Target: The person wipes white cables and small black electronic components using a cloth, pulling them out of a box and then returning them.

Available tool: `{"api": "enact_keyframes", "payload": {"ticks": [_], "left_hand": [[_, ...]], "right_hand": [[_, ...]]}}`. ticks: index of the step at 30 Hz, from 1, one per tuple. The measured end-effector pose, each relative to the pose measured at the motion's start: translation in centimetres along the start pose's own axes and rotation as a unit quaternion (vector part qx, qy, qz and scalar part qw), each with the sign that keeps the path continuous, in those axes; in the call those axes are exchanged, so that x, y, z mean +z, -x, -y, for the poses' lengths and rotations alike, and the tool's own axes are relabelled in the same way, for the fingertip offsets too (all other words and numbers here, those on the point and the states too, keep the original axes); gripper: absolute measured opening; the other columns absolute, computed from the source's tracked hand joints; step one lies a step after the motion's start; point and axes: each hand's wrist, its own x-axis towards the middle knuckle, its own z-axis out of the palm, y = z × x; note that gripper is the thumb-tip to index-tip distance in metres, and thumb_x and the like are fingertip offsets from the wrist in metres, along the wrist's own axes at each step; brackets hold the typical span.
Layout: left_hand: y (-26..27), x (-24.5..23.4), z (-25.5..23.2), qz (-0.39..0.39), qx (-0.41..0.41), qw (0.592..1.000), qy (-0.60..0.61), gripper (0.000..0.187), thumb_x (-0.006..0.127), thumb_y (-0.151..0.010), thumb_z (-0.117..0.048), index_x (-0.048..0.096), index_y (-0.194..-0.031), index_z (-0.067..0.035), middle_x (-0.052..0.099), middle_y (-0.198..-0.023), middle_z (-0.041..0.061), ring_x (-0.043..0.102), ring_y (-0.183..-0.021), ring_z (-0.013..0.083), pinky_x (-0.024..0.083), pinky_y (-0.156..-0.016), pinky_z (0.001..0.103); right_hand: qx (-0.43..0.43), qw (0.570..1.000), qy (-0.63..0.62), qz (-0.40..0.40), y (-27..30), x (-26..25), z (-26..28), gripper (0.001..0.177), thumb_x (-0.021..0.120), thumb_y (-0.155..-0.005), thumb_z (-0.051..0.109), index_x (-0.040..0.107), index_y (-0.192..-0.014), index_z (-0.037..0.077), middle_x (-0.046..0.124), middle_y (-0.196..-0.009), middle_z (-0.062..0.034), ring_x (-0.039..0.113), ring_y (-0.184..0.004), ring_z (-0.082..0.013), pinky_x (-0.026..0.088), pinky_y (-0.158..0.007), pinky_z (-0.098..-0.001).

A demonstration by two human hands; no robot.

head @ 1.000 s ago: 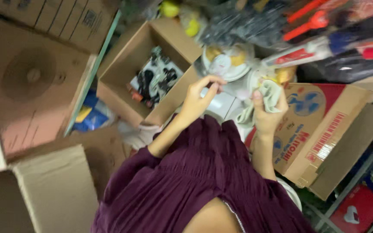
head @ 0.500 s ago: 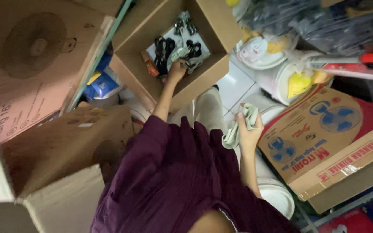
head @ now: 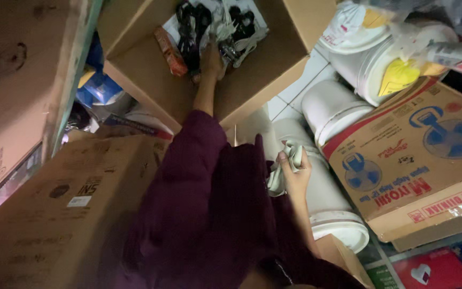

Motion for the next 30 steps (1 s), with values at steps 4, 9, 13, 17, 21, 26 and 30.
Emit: {"api": "enact_keyframes", "payload": {"ticks": [4,9,13,17,21,26,30], "left_hand": [[0.4,2.0,2.0,0.019,0.022,0.995,0.096,0.072,0.068,-0.085,-0.006,0.035,-0.149,0.005,0.039,-0.148,0.031,0.055,-0.116,0.0478,0.048,-0.095,0.05],[1.0,3.5,3.3,-0.053,0.04,0.981,0.18,0.051,0.064,-0.081,-0.002,0.055,-0.131,-0.005,0.053,-0.133,0.023,0.059,-0.115,0.0427,0.051,-0.095,0.044],[0.8,4.4,3.3,-0.022,0.03,0.966,0.256,0.037,0.052,-0.095,0.004,0.062,-0.129,-0.007,0.058,-0.135,0.018,0.064,-0.12,0.0373,0.054,-0.099,0.04],[1.1,5.0,3.5,-0.022,0.073,0.983,0.166,0.027,0.058,-0.103,-0.007,0.064,-0.129,-0.004,0.061,-0.132,0.023,0.061,-0.116,0.043,0.05,-0.095,0.044],[1.0,4.8,3.6,-0.034,0.094,0.977,0.187,0.026,0.056,-0.103,-0.01,0.062,-0.127,-0.002,0.068,-0.118,0.026,0.065,-0.107,0.0446,0.052,-0.089,0.045],[0.4,5.3,3.4,-0.018,0.028,0.97,0.241,0.023,0.051,-0.11,-0.01,0.06,-0.129,-0.001,0.069,-0.102,0.03,0.064,-0.102,0.0497,0.051,-0.081,0.05],[0.0,5.2,2.8,-0.045,0.083,0.955,0.281,0.04,0.048,-0.101,-0.005,0.053,-0.14,-0.001,0.069,-0.109,0.029,0.068,-0.103,0.0452,0.053,-0.085,0.045]], "right_hand": [[0.015,1.0,0.011,0.001,0.0,1.2,-0.5,0.027,0.071,-0.097,0.008,0.066,-0.123,0.003,0.065,-0.089,0.0006,0.061,-0.078,-0.0077,0.051,-0.07,-0.0248],[0.006,1.0,0.002,0.0,0.2,2.0,-0.2,0.027,0.07,-0.097,0.008,0.066,-0.124,0.002,0.065,-0.09,0.0007,0.061,-0.079,-0.0076,0.051,-0.072,-0.0245],[0.01,1.0,0.005,-0.007,-0.1,2.2,0.2,0.027,0.071,-0.098,0.009,0.066,-0.123,0.002,0.065,-0.089,0.0004,0.061,-0.077,-0.0078,0.052,-0.07,-0.0247],[-0.018,0.999,0.024,-0.016,0.0,2.3,0.4,0.026,0.072,-0.099,0.01,0.066,-0.124,0.002,0.064,-0.091,-0.0009,0.061,-0.081,-0.0088,0.051,-0.074,-0.0258],[0.035,0.999,-0.003,-0.036,-0.1,2.1,0.4,0.029,0.071,-0.096,0.011,0.066,-0.123,0.003,0.064,-0.088,-0.0006,0.062,-0.074,-0.0102,0.052,-0.067,-0.0277],[-0.02,0.999,0.027,-0.03,-0.3,1.7,0.4,0.028,0.07,-0.101,0.008,0.066,-0.128,0.002,0.065,-0.091,-0.0028,0.063,-0.08,-0.0104,0.053,-0.072,-0.0271],[0.019,0.999,-0.02,-0.043,-0.2,1.3,0.9,0.029,0.069,-0.098,0.009,0.065,-0.126,0.003,0.064,-0.084,-0.0028,0.064,-0.068,-0.0112,0.053,-0.061,-0.0276]]}}
